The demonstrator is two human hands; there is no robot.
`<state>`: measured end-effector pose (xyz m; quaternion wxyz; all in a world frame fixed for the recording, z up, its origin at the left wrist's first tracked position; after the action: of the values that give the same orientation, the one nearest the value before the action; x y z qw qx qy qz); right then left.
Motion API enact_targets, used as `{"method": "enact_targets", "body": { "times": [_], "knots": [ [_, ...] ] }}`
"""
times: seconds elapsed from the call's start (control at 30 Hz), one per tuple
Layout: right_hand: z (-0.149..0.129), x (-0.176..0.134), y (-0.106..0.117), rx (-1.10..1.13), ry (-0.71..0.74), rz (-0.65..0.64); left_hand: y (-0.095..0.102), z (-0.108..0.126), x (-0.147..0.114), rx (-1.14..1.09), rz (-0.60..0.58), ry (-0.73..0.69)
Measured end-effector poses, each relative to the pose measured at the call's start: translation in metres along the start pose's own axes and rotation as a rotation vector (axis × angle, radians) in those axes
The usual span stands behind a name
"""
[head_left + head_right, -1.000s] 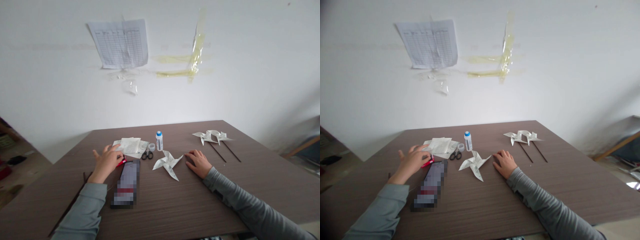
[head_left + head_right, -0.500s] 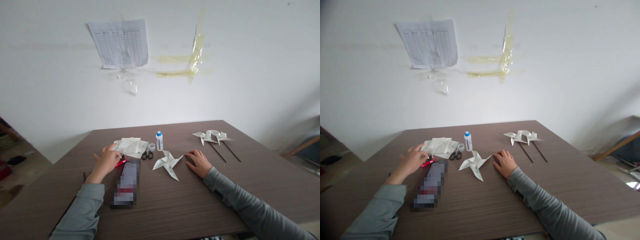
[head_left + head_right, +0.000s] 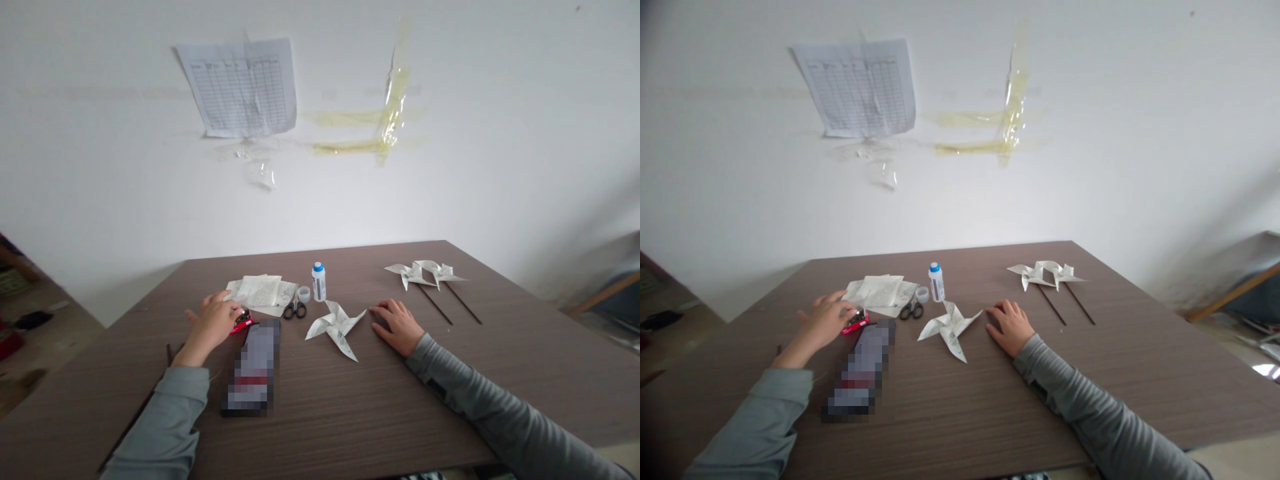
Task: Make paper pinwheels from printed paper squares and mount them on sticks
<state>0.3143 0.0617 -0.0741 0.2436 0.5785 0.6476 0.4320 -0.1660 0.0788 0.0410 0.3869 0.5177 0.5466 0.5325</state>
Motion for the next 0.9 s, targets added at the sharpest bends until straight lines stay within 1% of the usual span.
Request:
{"method": "enact_targets", "body": {
  "times": [0.17, 0.3, 0.4, 0.5, 0.6, 0.7, 0.77, 0.9],
  "knots": [
    [0.006, 0.001, -0.002, 0.035, 0.023, 0.045, 0.001, 0.004, -0.001, -0.049, 0.035, 0.007],
    [0.012, 0.004, -0.003, 0.08, 0.062, 0.078, 0.004, 0.007, -0.002, -0.114, 0.09, -0.009],
    [0.013, 0.009, -0.002, 0.116, 0.11, 0.139, 0.005, 0.011, -0.003, -0.167, 0.121, -0.05],
    [0.008, 0.015, 0.001, 0.161, 0.189, 0.223, 0.004, 0.021, -0.004, -0.21, 0.137, -0.069],
    [-0.007, 0.023, 0.006, 0.235, 0.302, 0.261, -0.001, 0.041, -0.007, -0.267, 0.184, -0.076],
    [-0.029, 0.032, 0.007, 0.337, 0.384, 0.236, -0.009, 0.07, -0.015, -0.371, 0.249, -0.147],
    [-0.044, 0.038, 0.006, 0.407, 0.395, 0.212, -0.015, 0.092, -0.022, -0.461, 0.273, -0.209],
    [-0.067, 0.049, -0.002, 0.517, 0.367, 0.197, -0.024, 0.135, -0.039, -0.615, 0.314, -0.342]
  ]
}}
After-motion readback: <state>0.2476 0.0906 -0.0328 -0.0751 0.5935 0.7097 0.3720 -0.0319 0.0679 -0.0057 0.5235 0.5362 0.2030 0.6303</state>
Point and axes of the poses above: each hand's wrist, its own x-axis towards the middle knuckle, its own y-axis out of the back of the hand, z = x × y, the point moved 3 cm from there along x, towards the middle knuckle, and after that the axes turned 12 degrees about x, right-handed, at the moved point
